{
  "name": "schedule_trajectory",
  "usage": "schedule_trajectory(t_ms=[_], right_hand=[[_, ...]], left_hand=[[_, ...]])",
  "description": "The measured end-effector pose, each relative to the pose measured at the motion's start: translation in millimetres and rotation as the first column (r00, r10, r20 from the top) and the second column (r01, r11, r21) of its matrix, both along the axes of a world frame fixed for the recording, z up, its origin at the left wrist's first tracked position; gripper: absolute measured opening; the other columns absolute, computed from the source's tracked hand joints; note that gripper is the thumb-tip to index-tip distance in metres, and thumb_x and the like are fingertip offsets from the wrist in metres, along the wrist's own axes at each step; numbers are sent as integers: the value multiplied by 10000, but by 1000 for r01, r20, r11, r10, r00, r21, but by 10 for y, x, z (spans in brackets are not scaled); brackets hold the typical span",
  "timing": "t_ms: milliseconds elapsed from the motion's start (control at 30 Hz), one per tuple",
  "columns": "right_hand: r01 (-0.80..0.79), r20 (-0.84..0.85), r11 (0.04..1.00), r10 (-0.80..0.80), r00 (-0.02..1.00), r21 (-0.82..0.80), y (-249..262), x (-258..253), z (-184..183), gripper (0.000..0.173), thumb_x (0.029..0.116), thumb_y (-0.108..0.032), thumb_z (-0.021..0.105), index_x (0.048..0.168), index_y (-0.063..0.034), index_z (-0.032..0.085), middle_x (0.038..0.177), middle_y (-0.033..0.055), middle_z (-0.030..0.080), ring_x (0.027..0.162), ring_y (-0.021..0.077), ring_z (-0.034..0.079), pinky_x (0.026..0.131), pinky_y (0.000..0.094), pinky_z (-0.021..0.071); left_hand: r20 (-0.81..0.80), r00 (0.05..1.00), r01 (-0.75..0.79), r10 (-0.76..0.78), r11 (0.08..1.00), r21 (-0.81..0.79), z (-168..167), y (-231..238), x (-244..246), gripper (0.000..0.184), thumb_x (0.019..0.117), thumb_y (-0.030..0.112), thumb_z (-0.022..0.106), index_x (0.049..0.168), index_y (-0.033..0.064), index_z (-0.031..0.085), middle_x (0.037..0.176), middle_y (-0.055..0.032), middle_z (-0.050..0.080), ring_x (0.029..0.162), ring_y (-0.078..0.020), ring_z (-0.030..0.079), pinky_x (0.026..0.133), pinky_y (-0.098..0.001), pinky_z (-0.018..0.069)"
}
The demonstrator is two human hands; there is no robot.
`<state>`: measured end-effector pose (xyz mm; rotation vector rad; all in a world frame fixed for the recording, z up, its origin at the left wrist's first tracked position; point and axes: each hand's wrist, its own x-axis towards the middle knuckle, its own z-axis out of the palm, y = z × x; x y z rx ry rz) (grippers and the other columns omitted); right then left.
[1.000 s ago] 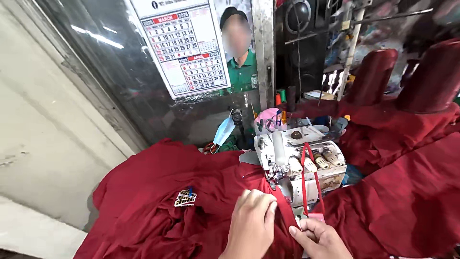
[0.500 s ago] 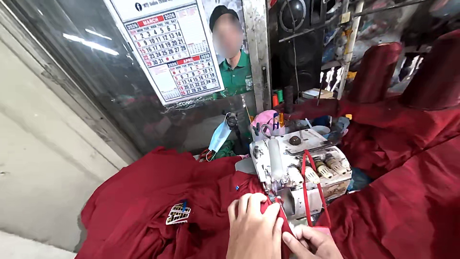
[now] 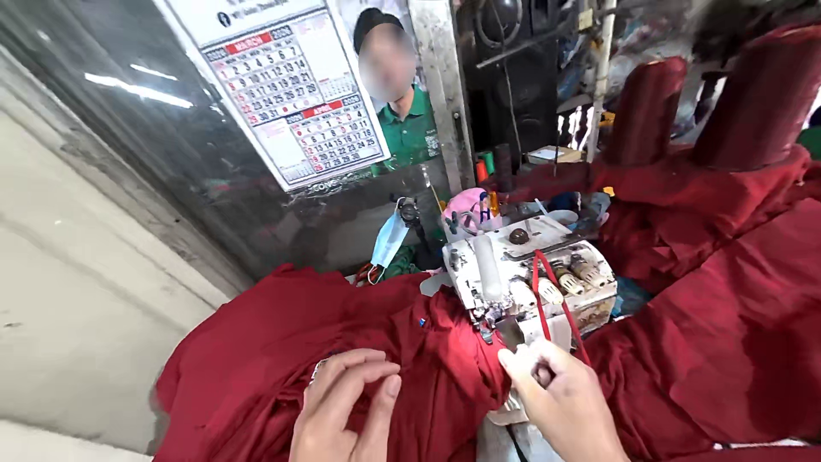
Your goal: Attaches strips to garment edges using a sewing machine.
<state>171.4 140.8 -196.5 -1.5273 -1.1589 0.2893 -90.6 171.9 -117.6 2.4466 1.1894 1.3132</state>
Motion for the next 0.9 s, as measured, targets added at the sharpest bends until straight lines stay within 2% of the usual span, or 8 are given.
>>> schedule_trajectory(t_ms=[67, 200, 300, 400, 533, 700, 800, 900], right_hand=[[-30, 166, 998, 19, 986, 62, -42, -77, 208, 257, 923, -461, 698, 914, -204, 697, 744, -96, 659, 618, 40, 627, 533, 281, 559], [-138, 420, 960, 233, 877, -244, 128, -251, 558, 315, 948, -396, 650, 1216, -243, 712, 919, -67, 749, 865, 140, 718, 772, 470, 595], [-165, 425, 972, 222, 878, -166, 119, -227, 641, 273, 910, -345, 692, 1154, -224, 709, 883, -102, 732, 793, 82, 704, 724, 391, 611], [-233, 413, 969, 248, 876, -86, 100, -217, 679, 157, 949, -299, 655, 1068, -201, 684, 879, -100, 713, 822, 42, 692, 763, 314, 604], [-496, 123, 861, 483, 867, 112, -63, -210, 823, 144, 994, -185, 641, 1128, -135, 638, 971, -9, 690, 832, 121, 697, 725, 301, 633], [-588, -95, 801, 597, 796, 112, -839, 101, 666, 401, 937, -163, 745, 1273, -36, 567, 1189, 112, 674, 933, 223, 715, 703, 397, 645], [-470, 18, 883, 469, 883, 11, -1228, 260, 432, 543, 859, -232, 840, 1241, 32, 558, 1259, 232, 574, 959, 258, 681, 722, 406, 628], [-269, 326, 936, 333, 885, -227, -1298, 288, 222, 598, 799, -329, 849, 1218, 15, 596, 1362, 328, 479, 1121, 389, 623, 797, 472, 598]], left_hand=[[23, 999, -23, 23, 1000, 16, -72, 110, -14, 187, 1006, 302, 622, 1029, 187, 768, 1082, 36, 724, 1074, -124, 670, 939, -371, 575], [-142, 988, -51, 57, 998, 43, -96, 423, 186, 232, 1028, 388, 561, 1032, 283, 767, 1097, 134, 711, 1105, -70, 641, 987, -459, 512], [-323, 944, -21, 60, 992, 123, -17, 751, 331, 207, 998, 229, 571, 1043, 301, 759, 1117, 95, 677, 1135, -138, 608, 966, -484, 494], [-603, 797, 3, -36, 998, -55, 36, 1103, 424, 197, 955, 186, 666, 1094, 277, 772, 1222, -12, 665, 1221, -250, 578, 1020, -541, 464], [-796, 597, 40, -97, 995, -91, 630, 1324, 363, 94, 936, 182, 719, 967, 122, 784, 1117, -117, 695, 1132, -354, 630, 914, -589, 550], [-844, 515, 256, -146, 967, -11, 1525, 351, 123, 212, 959, 299, 571, 981, 183, 747, 1197, 12, 650, 1152, -207, 602, 872, -436, 569], [-715, 412, 406, -564, 816, -410, 1297, -294, 16, 225, 1047, 250, 477, 976, 125, 650, 917, -42, 640, 820, -196, 650, 670, -427, 555], [-752, 364, 186, -550, 834, -520, 1136, -324, 59, 178, 1024, 221, 520, 963, 107, 642, 775, -82, 631, 695, -268, 655, 580, -500, 537]])
